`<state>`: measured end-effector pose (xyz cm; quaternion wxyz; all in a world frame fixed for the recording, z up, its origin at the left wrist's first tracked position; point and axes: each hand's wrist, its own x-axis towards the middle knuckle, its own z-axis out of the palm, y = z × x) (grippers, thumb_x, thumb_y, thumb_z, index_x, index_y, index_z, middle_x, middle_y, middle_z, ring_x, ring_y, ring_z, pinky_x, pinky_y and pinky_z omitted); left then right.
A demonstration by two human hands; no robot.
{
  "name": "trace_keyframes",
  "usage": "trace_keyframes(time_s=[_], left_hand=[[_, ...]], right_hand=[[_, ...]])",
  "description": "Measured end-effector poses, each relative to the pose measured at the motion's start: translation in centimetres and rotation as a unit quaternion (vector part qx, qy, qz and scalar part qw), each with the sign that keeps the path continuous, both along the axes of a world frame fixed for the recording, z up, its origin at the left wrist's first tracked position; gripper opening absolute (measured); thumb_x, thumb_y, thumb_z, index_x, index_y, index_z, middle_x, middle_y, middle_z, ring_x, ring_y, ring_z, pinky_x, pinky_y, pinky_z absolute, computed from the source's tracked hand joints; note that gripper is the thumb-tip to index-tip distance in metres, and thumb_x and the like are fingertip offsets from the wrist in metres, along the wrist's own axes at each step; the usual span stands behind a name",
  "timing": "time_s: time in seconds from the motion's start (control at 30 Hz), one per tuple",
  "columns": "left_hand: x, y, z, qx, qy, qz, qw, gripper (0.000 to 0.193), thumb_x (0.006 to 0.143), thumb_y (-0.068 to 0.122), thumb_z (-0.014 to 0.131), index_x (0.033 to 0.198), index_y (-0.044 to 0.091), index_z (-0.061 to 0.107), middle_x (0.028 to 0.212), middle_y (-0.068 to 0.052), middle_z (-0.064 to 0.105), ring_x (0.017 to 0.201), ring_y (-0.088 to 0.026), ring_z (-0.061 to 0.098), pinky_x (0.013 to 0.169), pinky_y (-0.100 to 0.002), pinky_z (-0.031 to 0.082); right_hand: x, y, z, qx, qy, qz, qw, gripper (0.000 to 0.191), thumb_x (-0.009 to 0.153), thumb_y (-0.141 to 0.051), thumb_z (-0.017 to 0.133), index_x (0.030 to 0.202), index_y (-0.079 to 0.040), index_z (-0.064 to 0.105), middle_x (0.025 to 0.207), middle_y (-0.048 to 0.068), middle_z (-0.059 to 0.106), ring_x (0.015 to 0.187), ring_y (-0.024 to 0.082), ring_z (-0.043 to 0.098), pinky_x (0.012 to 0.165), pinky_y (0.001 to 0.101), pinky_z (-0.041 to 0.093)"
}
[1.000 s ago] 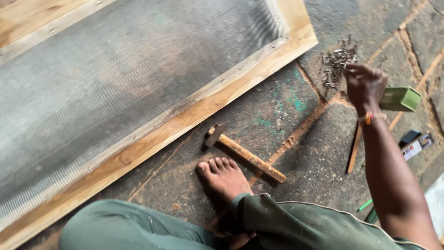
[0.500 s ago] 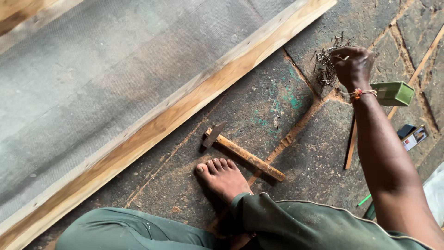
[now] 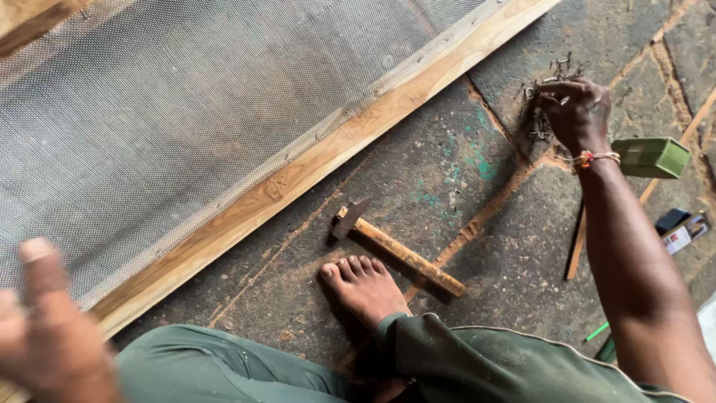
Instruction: The person secures a mesh screen to a wooden frame by hand-hammering nails along the edges. The person repeatedly picks up nails, positions them, and hammers them into the frame to attach the screen.
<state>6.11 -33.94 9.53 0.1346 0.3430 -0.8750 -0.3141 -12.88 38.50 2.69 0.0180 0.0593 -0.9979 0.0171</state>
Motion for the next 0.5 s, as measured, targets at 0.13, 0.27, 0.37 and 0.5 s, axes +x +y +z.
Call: trace_keyframes(time_s=[0.13,0.27,0.37,0.5], left_hand=[[-1.7,4.7,0.4,0.025,0.076,-0.083,0.993,0.073,0.111,0.031,0.070,0.158,-0.007,0.030,0.160,-0.030,0.041,0.150,-0.038,0.044,0.131,-0.051,0.034],[-2.5,7.6,0.7,0.056,0.084,-0.138,0.985,0.071,0.112,0.031,0.070,0.158,-0.008,0.032,0.160,-0.031,0.042,0.150,-0.038,0.045,0.131,-0.051,0.035],[-2.9,8.4,0.9,0.057,0.071,-0.157,0.983,0.062,0.110,0.030,0.070,0.153,-0.006,0.044,0.152,-0.026,0.054,0.141,-0.035,0.055,0.124,-0.049,0.042],[-3.6,9.9,1.2,0.111,0.091,-0.208,0.968,0.042,0.104,0.028,0.071,0.135,0.000,0.064,0.131,-0.018,0.070,0.123,-0.031,0.067,0.109,-0.044,0.051]], right_hand=[[0.0,0.4,-0.2,-0.022,0.003,-0.020,1.000,0.009,0.098,-0.012,0.083,0.103,-0.020,0.082,0.103,0.004,0.079,0.086,0.014,0.073,0.072,0.0280,0.057],[0.9,-1.4,1.6,-0.108,0.008,-0.085,0.991,0.004,0.104,-0.015,0.078,0.102,-0.016,0.081,0.104,0.004,0.079,0.084,0.012,0.074,0.065,0.0265,0.056],[2.6,-4.5,4.3,-0.286,-0.039,-0.201,0.936,0.005,0.104,-0.016,0.077,0.107,-0.012,0.078,0.095,0.007,0.075,0.074,0.013,0.070,0.058,0.0268,0.055],[5.7,-11.2,7.0,-0.594,-0.113,-0.267,0.751,0.005,0.106,-0.006,0.070,0.106,-0.001,0.071,0.094,0.012,0.072,0.076,0.017,0.069,0.063,0.0304,0.055]])
